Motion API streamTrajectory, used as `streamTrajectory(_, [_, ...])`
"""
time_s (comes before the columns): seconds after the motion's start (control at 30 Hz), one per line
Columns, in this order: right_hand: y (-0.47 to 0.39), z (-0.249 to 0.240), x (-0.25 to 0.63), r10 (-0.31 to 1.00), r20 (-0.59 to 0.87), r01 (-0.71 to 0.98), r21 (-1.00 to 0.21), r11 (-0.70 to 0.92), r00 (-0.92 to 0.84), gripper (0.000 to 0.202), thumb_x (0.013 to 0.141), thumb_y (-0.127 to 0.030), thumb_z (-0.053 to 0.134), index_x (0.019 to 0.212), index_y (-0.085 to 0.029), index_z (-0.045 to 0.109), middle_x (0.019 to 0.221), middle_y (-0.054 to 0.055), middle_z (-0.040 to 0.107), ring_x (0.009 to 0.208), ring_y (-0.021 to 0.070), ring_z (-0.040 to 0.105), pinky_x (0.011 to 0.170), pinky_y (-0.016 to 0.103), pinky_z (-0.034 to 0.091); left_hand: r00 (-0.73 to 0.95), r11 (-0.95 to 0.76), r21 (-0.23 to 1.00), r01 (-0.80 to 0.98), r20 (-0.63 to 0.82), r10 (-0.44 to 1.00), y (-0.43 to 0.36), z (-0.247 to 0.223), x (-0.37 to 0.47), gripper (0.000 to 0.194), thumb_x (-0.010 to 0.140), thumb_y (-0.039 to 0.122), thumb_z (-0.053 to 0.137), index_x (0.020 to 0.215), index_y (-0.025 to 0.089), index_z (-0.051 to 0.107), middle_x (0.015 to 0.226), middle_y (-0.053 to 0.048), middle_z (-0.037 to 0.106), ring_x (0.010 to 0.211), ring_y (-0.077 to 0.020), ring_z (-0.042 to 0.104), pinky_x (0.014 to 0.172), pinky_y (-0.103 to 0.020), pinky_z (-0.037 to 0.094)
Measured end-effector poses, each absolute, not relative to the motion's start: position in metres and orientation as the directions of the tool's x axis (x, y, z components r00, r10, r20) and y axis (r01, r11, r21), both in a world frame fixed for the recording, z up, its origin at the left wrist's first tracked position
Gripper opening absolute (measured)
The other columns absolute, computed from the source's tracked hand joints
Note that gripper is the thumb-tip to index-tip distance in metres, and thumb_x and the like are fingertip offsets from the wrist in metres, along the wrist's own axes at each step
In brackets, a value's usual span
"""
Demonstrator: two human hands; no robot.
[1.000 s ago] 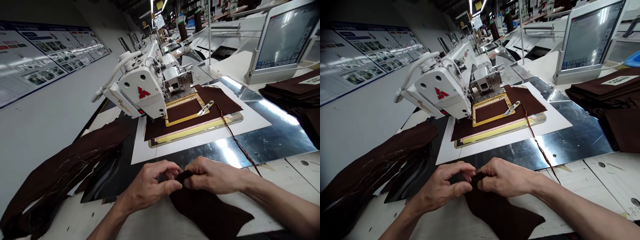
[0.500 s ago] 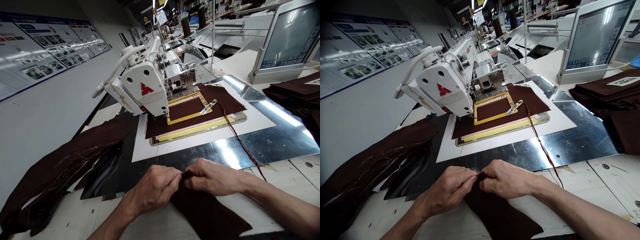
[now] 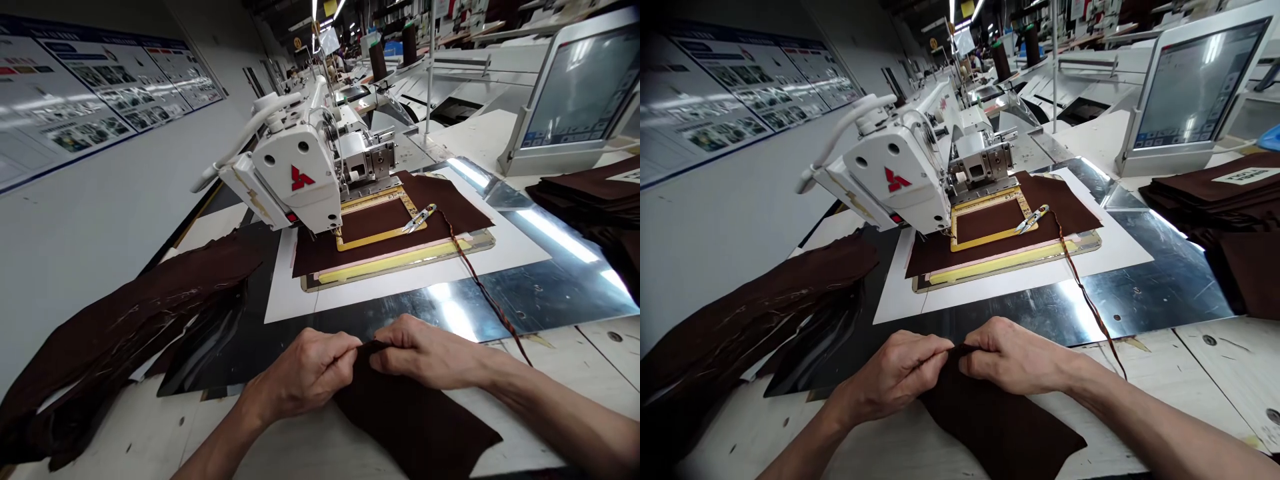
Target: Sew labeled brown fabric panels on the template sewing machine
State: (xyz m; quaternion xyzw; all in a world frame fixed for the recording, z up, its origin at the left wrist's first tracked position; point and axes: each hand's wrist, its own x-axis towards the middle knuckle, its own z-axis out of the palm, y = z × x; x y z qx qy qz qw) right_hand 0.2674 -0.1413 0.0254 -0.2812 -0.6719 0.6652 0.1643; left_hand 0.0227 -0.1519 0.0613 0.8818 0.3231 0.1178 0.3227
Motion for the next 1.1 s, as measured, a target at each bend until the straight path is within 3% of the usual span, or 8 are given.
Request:
streamTrajectory(0.13, [-0.142,0.028,0.263,0.637,-0.142,0.147,-0.988,-0.046,-0.757,0.034,0.097,-0.028,0.053,0.068,-0.02,0.037,0.06,-0.007,0.033,0.055,0.0081,0.028,0.046,0.025,0.022,0.718,-0.578,0.611,0.541,0.023,0.696,-0.153,0.058,0.02,0.023,0.096,0.007,0.045,0.107,0.015,0.064,0.066,0.006,0.045,0.056,-0.0082,0.042,0.059,-0.024,0.034])
streamTrajectory(0.23, [-0.142,0.033,0.258,0.711,-0.119,0.181,-0.983,0.012,-0.693,0.027,0.098,-0.028,0.053,0.074,-0.019,0.048,0.065,-0.007,0.04,0.059,0.0089,0.033,0.049,0.024,0.026,0.659,-0.53,0.613,0.585,0.021,0.752,-0.151,0.058,0.022,0.023,0.095,0.008,0.045,0.102,0.016,0.066,0.065,0.006,0.046,0.056,-0.0083,0.041,0.058,-0.023,0.033])
streamTrajectory(0.4, [-0.134,0.047,0.253,0.808,0.011,0.201,-0.966,0.16,-0.59,0.011,0.098,-0.027,0.056,0.097,-0.019,0.063,0.082,-0.003,0.06,0.072,0.0121,0.048,0.063,0.024,0.037,0.452,-0.269,0.724,0.635,-0.065,0.89,-0.148,0.071,0.029,0.024,0.1,0.025,0.047,0.101,0.018,0.07,0.069,0.003,0.055,0.06,-0.01,0.046,0.057,-0.022,0.035])
streamTrajectory(0.53, [-0.123,0.051,0.254,0.847,0.091,0.1,-0.981,0.167,-0.523,0.02,0.101,-0.033,0.054,0.093,-0.018,0.065,0.082,-0.001,0.061,0.075,0.0129,0.051,0.067,0.024,0.04,0.39,-0.019,0.862,0.506,-0.209,0.897,-0.148,0.073,0.029,0.02,0.096,0.035,0.058,0.1,0.018,0.068,0.08,0.001,0.057,0.072,-0.0125,0.05,0.061,-0.021,0.039])
streamTrajectory(0.67, [-0.12,0.041,0.256,0.877,-0.058,-0.042,-0.995,-0.089,-0.477,0.034,0.099,-0.05,0.057,0.093,-0.017,0.063,0.074,-0.002,0.053,0.065,0.0115,0.043,0.055,0.022,0.034,0.358,0.142,0.921,0.364,-0.279,0.891,-0.145,0.063,0.022,0.035,0.096,0.046,0.06,0.083,0.014,0.063,0.072,0.002,0.048,0.065,-0.01,0.042,0.057,-0.02,0.035])
streamTrajectory(0.77, [-0.124,0.032,0.256,0.867,-0.108,-0.12,-0.975,-0.188,-0.486,0.037,0.096,-0.054,0.061,0.096,-0.017,0.062,0.074,-0.002,0.052,0.063,0.0109,0.041,0.054,0.022,0.032,0.348,0.198,0.948,0.25,-0.279,0.895,-0.14,0.057,0.019,0.037,0.095,0.048,0.063,0.085,0.012,0.064,0.072,0.001,0.051,0.065,-0.0098,0.045,0.059,-0.021,0.037])
streamTrajectory(0.93, [-0.128,0.026,0.255,0.88,-0.079,-0.158,-0.972,-0.172,-0.469,0.032,0.096,-0.05,0.063,0.108,-0.021,0.064,0.082,-0.001,0.057,0.068,0.0119,0.044,0.058,0.023,0.035,0.399,0.252,0.966,0.055,-0.253,0.881,-0.132,0.05,0.026,0.035,0.092,0.044,0.07,0.093,0.009,0.07,0.078,-0.003,0.06,0.07,-0.0117,0.053,0.068,-0.024,0.044])
streamTrajectory(1.1, [-0.126,0.026,0.255,0.882,-0.039,-0.087,-0.992,-0.09,-0.469,0.032,0.098,-0.05,0.058,0.104,-0.02,0.069,0.083,0.001,0.06,0.072,0.0141,0.047,0.062,0.024,0.038,0.419,0.311,0.949,-0.045,-0.264,0.869,-0.131,0.042,0.029,0.031,0.092,0.041,0.07,0.098,0.01,0.073,0.082,-0.005,0.063,0.074,-0.0129,0.056,0.069,-0.025,0.046])
